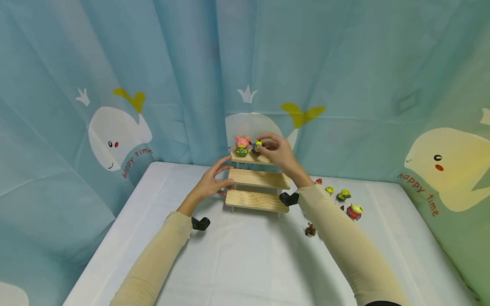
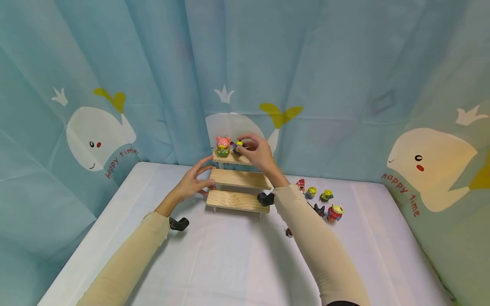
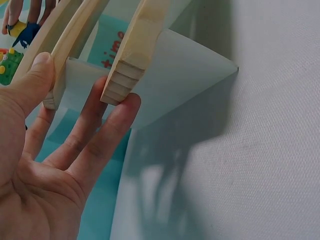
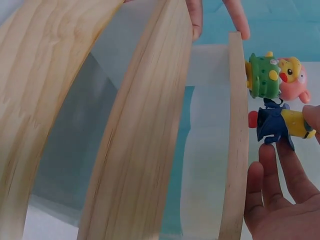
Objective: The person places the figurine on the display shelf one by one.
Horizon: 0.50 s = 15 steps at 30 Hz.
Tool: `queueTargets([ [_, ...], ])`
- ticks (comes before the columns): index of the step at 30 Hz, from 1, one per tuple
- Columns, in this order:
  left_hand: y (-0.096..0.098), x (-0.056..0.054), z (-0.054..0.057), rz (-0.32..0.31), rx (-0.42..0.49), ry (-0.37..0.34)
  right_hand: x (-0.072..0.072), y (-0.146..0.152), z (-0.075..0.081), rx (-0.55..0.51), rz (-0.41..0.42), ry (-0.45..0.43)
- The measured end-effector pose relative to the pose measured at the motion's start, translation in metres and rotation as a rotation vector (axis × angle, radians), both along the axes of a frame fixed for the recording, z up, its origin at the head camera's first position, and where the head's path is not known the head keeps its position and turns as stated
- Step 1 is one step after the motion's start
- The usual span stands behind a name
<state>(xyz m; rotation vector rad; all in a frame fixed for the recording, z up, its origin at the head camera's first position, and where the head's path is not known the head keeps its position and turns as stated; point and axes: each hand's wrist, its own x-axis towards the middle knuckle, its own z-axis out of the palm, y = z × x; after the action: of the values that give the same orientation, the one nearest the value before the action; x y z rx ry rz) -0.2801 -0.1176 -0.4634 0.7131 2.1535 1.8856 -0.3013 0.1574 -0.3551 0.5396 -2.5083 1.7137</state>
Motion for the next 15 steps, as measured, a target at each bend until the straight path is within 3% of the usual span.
queueTargets([
  [9, 0.000, 0.002, 0.000, 0.000, 0.004, -0.018, -0.001, -0.003, -0.005, 0.007, -0.012, 0.000],
  [15, 0.001, 0.007, 0.011, -0.013, 0.022, -0.041, -0.003, -0.002, -0.009, 0.006, -0.012, 0.001],
])
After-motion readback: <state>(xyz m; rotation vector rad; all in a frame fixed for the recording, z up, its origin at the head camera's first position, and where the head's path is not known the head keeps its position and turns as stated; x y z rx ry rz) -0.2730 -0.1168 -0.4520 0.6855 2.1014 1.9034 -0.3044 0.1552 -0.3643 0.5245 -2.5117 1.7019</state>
